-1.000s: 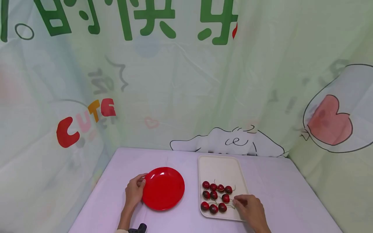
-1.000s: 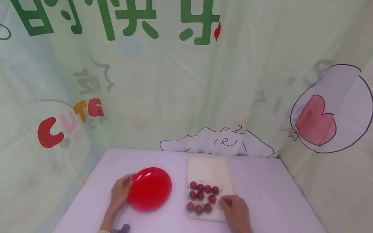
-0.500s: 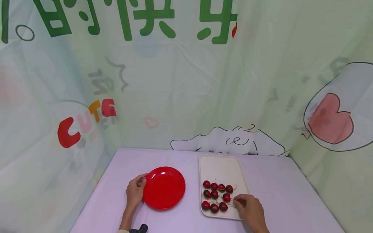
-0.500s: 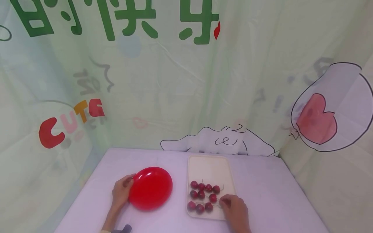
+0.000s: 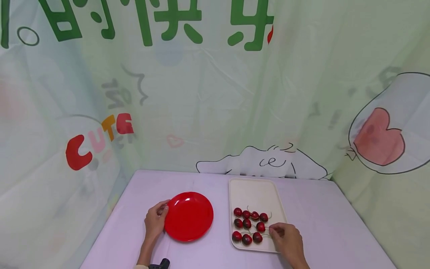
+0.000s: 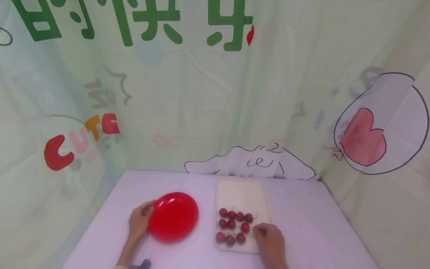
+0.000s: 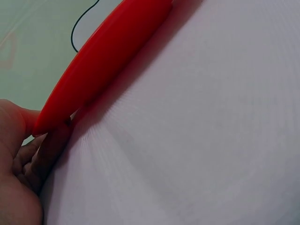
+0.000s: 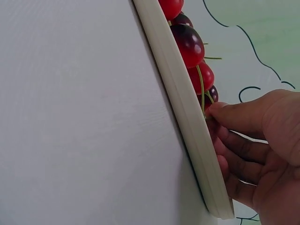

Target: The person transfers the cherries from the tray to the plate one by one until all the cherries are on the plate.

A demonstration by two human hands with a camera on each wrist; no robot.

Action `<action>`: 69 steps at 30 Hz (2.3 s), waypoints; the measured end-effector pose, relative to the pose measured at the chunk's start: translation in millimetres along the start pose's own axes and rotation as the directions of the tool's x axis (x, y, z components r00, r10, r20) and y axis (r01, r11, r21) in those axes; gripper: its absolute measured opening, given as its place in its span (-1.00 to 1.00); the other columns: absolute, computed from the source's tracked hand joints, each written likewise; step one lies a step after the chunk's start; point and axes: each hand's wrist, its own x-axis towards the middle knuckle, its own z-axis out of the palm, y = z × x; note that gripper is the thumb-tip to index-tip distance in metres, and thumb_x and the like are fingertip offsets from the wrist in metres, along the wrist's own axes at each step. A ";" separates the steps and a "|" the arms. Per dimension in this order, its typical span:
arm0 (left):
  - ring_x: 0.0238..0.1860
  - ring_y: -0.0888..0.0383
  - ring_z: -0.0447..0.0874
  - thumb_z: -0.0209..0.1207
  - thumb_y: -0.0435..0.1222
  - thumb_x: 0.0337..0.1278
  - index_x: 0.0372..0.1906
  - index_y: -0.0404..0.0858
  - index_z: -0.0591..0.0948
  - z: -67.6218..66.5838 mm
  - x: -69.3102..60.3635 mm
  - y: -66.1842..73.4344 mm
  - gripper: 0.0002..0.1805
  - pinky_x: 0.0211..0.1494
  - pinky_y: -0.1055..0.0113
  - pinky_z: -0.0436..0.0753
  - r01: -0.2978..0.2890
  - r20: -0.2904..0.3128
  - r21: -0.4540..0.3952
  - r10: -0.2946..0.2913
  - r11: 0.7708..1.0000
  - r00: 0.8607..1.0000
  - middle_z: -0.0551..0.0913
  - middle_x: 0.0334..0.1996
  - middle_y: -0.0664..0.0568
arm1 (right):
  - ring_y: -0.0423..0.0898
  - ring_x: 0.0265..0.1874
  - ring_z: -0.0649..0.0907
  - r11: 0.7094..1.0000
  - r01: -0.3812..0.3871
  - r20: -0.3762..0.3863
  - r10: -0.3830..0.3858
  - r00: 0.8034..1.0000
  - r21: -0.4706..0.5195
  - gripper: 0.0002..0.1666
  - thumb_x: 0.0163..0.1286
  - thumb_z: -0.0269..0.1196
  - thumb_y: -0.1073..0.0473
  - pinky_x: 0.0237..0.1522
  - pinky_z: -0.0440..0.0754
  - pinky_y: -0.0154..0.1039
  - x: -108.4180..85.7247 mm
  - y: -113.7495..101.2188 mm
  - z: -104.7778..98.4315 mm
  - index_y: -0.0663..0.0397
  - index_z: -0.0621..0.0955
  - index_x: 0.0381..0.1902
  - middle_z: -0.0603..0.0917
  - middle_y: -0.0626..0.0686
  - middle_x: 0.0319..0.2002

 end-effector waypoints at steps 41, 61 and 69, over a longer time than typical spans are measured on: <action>-0.17 0.11 0.78 0.22 -0.35 0.58 0.26 -0.24 0.77 0.6 0.8 -6.9 -0.69 0.01 0.20 0.60 -0.017 0.019 -0.005 0.017 1.000 1.000 0.86 -0.01 -0.16 | -0.25 -0.47 0.76 0.953 -0.064 -0.075 0.090 0.993 0.295 -0.83 0.44 0.42 0.43 -0.42 0.66 -0.37 0.4 20.6 8.3 0.35 0.82 -0.05 0.90 0.23 -0.18; -0.20 0.12 0.76 0.23 -0.37 0.57 0.26 -0.25 0.77 0.7 -0.8 -5.3 -0.68 -0.05 0.28 0.59 -0.024 0.000 -0.009 0.024 1.000 1.000 0.87 -0.04 -0.16 | -0.30 -0.37 0.81 0.906 -0.126 -0.048 0.159 0.986 0.404 -0.77 0.49 0.41 0.36 -0.31 0.69 -0.41 2.7 27.1 7.1 0.36 0.79 0.05 0.90 0.22 -0.10; -0.19 0.13 0.76 0.23 -0.36 0.57 0.26 -0.23 0.78 0.6 -1.6 -8.1 -0.69 -0.05 0.30 0.59 -0.008 0.011 -0.002 0.008 1.000 1.000 0.87 -0.03 -0.15 | -0.30 -0.36 0.82 0.896 -0.136 -0.043 0.169 0.985 0.423 -0.77 0.49 0.41 0.36 -0.30 0.72 -0.41 1.8 26.7 10.0 0.34 0.79 0.05 0.91 0.18 -0.13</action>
